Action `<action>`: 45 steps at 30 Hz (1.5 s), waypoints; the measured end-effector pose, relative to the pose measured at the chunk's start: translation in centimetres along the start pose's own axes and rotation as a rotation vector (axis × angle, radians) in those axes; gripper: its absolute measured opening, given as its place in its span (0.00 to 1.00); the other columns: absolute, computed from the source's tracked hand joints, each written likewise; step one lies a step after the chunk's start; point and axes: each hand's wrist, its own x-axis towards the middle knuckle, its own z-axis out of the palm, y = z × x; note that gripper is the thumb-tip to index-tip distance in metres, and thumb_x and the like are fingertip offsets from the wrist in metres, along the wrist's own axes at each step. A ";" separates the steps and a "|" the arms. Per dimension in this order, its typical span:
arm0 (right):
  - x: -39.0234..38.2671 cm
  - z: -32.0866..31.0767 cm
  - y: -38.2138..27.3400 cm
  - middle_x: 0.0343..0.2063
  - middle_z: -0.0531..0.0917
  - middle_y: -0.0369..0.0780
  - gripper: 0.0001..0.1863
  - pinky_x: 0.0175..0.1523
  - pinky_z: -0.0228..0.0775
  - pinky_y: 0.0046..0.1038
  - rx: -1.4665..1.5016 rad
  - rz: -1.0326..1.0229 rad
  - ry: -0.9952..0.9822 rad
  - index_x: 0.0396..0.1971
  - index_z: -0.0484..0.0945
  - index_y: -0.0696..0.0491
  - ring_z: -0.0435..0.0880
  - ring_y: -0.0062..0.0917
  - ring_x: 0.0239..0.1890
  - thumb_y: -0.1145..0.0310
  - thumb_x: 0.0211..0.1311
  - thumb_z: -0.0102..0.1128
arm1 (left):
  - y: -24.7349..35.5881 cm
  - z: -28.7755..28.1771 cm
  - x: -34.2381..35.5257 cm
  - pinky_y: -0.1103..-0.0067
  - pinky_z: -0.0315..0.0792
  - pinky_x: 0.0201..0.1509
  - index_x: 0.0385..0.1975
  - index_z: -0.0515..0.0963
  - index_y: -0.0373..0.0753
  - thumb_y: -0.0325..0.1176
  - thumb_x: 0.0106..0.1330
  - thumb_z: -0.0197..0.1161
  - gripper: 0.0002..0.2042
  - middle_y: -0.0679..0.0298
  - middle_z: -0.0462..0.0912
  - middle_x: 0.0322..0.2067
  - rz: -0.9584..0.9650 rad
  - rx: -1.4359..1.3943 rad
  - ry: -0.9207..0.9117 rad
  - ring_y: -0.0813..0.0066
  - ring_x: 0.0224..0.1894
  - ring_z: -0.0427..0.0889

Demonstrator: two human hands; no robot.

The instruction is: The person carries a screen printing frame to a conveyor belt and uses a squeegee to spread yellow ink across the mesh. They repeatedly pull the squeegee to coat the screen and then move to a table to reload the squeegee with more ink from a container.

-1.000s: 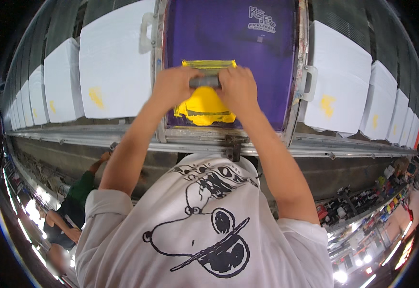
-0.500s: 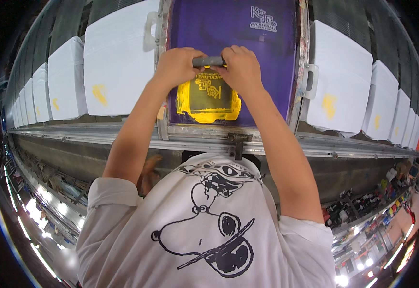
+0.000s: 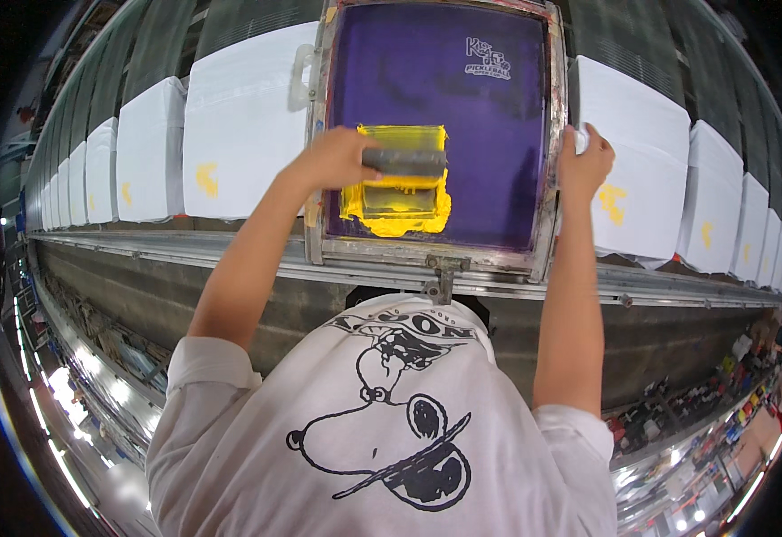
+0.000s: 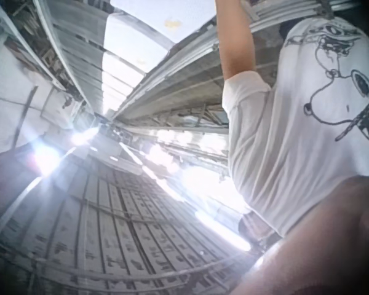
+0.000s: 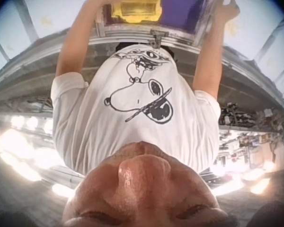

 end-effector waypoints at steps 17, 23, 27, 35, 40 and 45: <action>2.8 -3.4 0.1 0.20 0.73 0.29 0.23 0.22 0.52 0.19 0.737 0.707 -0.160 0.40 0.86 0.54 0.63 0.12 0.19 0.46 0.63 0.72 | 0.1 15.0 -13.1 0.61 0.68 0.68 0.65 0.75 0.45 0.23 0.47 0.71 0.37 0.58 0.75 0.64 0.246 -0.046 0.491 0.54 0.66 0.73; -0.9 -1.0 -2.5 0.18 0.71 0.27 0.18 0.20 0.48 0.17 0.955 0.647 -0.136 0.46 0.85 0.51 0.61 0.09 0.17 0.54 0.66 0.71 | -2.7 13.8 -13.2 0.63 0.71 0.66 0.59 0.80 0.43 0.26 0.47 0.75 0.32 0.57 0.81 0.58 0.173 -0.127 0.427 0.55 0.62 0.77; -2.4 1.4 0.1 0.21 0.72 0.27 0.20 0.19 0.49 0.16 0.976 0.659 -0.161 0.50 0.84 0.50 0.63 0.09 0.18 0.52 0.68 0.69 | -0.2 12.6 -11.5 0.64 0.73 0.63 0.54 0.83 0.42 0.28 0.47 0.76 0.28 0.58 0.84 0.53 0.059 -0.156 0.376 0.53 0.58 0.80; -4.2 1.7 2.2 0.24 0.76 0.28 0.17 0.28 0.55 0.17 1.034 0.655 -0.146 0.50 0.83 0.53 0.65 0.09 0.24 0.59 0.68 0.70 | 1.1 13.2 -11.9 0.63 0.72 0.64 0.56 0.82 0.41 0.26 0.51 0.75 0.27 0.57 0.84 0.54 0.161 0.009 0.372 0.53 0.58 0.80; -5.8 0.3 1.9 0.28 0.78 0.29 0.19 0.31 0.58 0.17 0.853 0.605 -0.225 0.53 0.81 0.54 0.68 0.10 0.27 0.60 0.68 0.70 | 1.1 8.2 -11.2 0.61 0.77 0.51 0.52 0.83 0.40 0.32 0.59 0.71 0.19 0.56 0.88 0.40 0.089 -0.027 0.148 0.54 0.45 0.86; -3.7 2.3 -0.3 0.28 0.77 0.30 0.23 0.36 0.61 0.18 0.695 0.529 -0.205 0.56 0.80 0.53 0.69 0.12 0.30 0.57 0.67 0.70 | -2.4 0.5 -3.4 0.62 0.79 0.49 0.46 0.84 0.46 0.38 0.61 0.68 0.14 0.61 0.87 0.38 0.130 0.106 0.303 0.57 0.43 0.86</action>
